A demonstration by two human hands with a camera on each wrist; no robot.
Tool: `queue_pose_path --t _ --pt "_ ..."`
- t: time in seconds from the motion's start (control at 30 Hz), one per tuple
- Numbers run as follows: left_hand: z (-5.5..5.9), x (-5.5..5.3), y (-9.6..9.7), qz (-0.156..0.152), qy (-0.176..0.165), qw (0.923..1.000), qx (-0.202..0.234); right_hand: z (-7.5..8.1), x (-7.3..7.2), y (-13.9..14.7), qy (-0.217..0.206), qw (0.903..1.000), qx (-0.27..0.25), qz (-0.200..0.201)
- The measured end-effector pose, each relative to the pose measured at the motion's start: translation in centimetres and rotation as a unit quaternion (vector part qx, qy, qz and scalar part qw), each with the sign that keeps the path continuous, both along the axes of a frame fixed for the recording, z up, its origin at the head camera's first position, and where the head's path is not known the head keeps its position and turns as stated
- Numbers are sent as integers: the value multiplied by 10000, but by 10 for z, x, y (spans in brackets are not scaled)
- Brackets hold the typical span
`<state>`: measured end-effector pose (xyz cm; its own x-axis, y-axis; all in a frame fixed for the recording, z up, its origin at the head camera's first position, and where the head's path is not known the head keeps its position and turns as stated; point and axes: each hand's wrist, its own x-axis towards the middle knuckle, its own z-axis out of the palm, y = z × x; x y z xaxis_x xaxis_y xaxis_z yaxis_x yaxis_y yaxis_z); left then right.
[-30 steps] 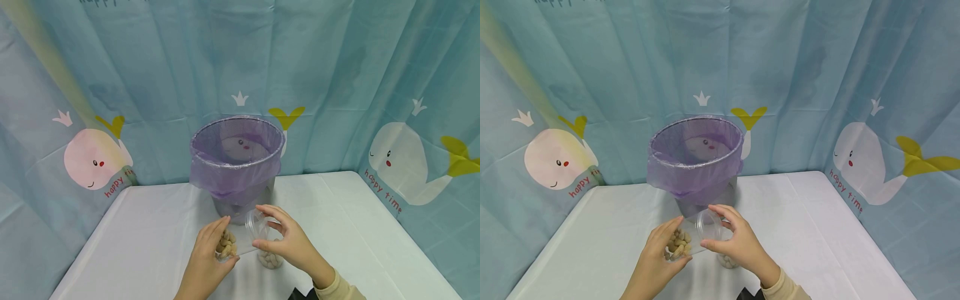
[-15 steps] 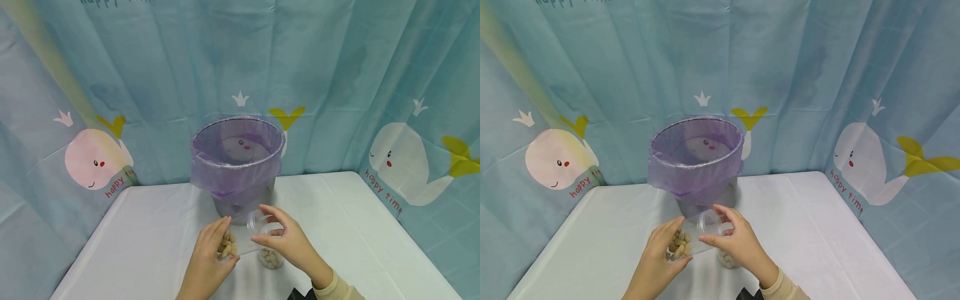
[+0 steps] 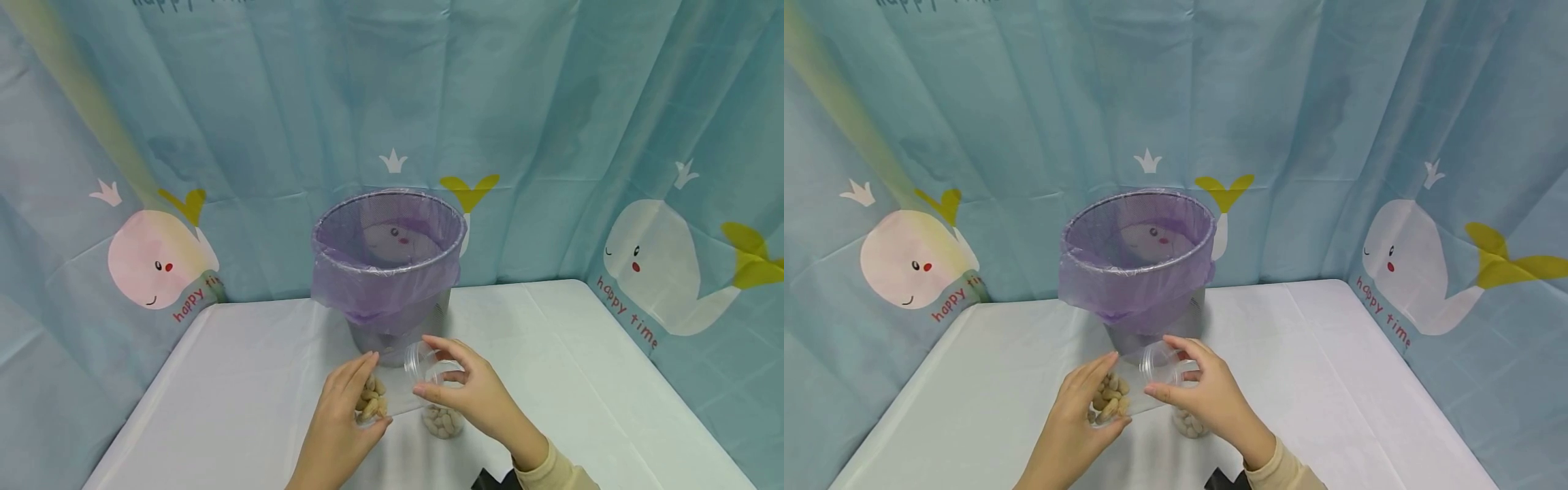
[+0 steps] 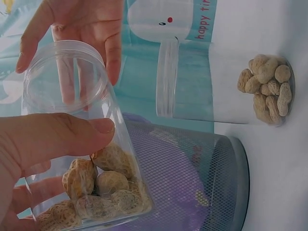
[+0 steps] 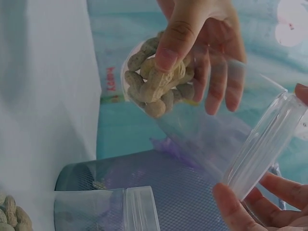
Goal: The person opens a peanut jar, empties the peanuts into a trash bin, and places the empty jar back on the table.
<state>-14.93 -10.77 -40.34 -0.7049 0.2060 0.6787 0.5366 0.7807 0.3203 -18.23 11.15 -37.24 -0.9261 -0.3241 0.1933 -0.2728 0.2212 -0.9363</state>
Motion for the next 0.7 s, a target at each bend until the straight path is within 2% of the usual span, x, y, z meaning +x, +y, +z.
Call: queue_pose_path --t 0.33,0.7 --pt "2 0 -1 79 -199 9998 49 3 1 6 336 9994 -90 65" --pt "1 0 -2 74 -271 9996 78 2 2 7 290 9995 -128 88"
